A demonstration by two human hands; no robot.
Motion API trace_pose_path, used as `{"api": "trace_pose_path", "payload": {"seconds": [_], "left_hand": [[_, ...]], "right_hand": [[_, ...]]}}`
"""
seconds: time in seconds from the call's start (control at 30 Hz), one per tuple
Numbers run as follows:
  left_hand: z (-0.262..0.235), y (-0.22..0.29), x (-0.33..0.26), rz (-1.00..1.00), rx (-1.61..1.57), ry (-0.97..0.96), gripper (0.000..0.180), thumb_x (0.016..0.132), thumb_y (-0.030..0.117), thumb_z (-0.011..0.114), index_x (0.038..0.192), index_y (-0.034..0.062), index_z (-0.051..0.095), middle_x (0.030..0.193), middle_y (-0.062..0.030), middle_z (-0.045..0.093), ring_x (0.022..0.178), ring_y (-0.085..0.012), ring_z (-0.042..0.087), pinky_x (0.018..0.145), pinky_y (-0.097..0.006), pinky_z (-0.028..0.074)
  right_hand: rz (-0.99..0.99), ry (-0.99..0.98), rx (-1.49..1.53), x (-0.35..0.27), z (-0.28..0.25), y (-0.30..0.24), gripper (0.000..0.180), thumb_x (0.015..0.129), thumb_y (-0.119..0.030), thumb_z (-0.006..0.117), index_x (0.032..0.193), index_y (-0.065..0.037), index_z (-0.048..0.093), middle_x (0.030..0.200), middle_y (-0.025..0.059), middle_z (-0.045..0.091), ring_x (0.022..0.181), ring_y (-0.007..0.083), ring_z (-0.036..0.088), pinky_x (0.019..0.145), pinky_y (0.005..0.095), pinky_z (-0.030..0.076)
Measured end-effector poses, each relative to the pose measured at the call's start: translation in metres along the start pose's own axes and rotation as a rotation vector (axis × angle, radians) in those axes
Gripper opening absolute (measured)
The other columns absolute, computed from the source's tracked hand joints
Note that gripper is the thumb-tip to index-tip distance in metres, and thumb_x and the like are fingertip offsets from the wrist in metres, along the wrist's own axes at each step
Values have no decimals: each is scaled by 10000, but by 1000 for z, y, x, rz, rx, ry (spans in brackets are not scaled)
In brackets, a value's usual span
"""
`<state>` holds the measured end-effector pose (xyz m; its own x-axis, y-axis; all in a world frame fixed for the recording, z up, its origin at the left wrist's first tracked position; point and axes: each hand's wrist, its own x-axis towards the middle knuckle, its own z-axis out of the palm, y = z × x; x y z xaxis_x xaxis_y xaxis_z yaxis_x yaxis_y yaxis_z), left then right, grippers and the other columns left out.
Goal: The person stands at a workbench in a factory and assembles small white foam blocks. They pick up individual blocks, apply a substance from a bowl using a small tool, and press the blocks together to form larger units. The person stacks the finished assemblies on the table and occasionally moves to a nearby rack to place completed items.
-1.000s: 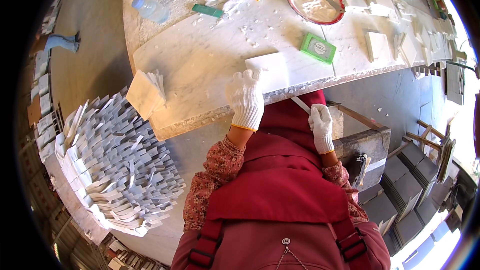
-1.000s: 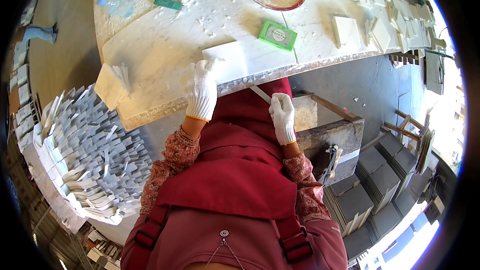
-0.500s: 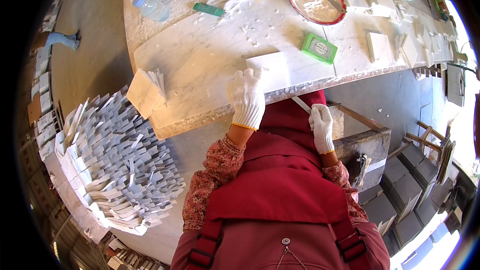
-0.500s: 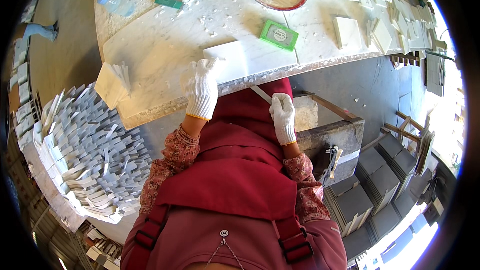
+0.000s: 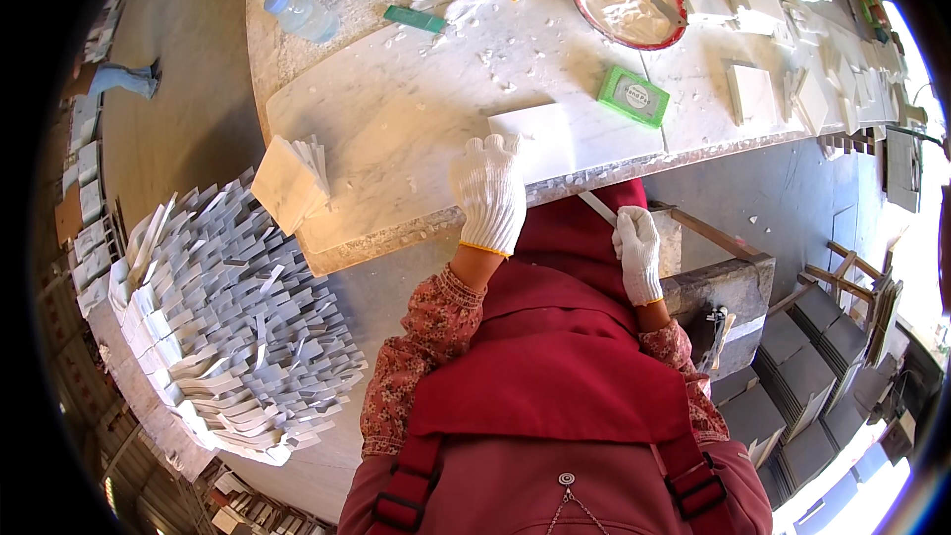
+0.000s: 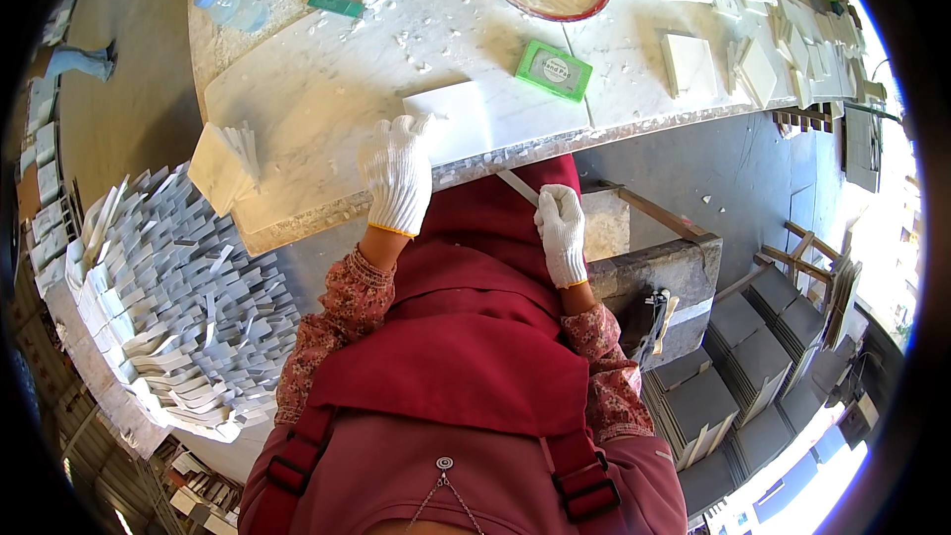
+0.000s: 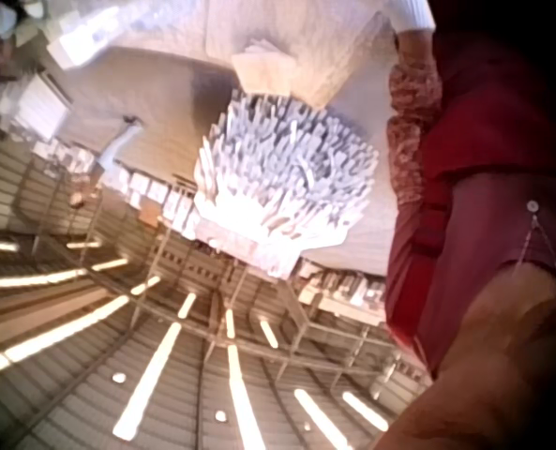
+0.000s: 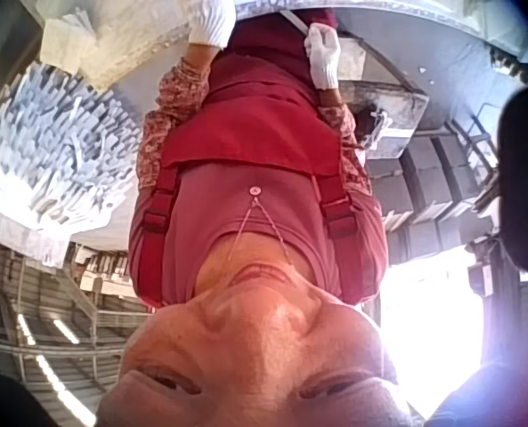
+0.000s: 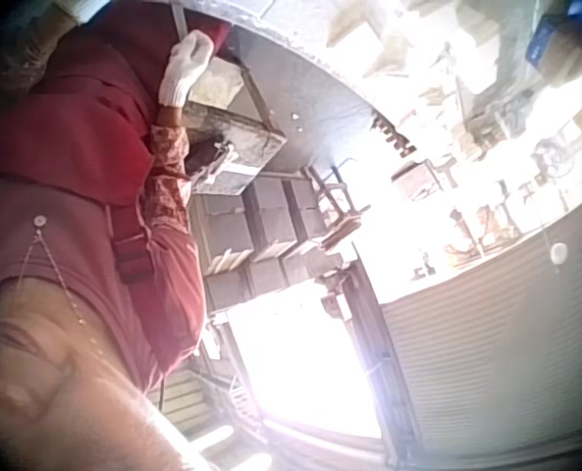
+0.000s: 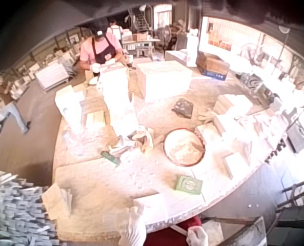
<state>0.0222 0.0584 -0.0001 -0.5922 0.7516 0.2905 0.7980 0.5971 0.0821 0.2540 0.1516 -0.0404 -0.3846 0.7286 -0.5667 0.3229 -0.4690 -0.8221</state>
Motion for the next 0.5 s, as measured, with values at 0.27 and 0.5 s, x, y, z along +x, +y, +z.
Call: {"api": "trace_pose_path", "payload": {"seconds": [0.27, 0.5], "left_hand": [[-2, -5, 1, -17, -144, 39, 229, 789, 126, 657, 998, 201, 714, 841, -16, 635, 799, -227, 610, 682, -392, 497], [2, -34, -21, -399, -1068, -188, 455, 811, -5, 681, 1262, 42, 658, 1162, -121, 721, 929, -270, 693, 805, -337, 552]], "right_hand": [[13, -2, -4, -1, -1, -2, 123, 1029, -178, 563, 1060, -67, 604, 699, -47, 516, 574, 21, 443, 495, 190, 347], [0, -68, 11, -5, -1, -23, 191, 1024, -150, 546, 1156, -27, 607, 763, -3, 604, 603, 45, 494, 554, 205, 423]]}}
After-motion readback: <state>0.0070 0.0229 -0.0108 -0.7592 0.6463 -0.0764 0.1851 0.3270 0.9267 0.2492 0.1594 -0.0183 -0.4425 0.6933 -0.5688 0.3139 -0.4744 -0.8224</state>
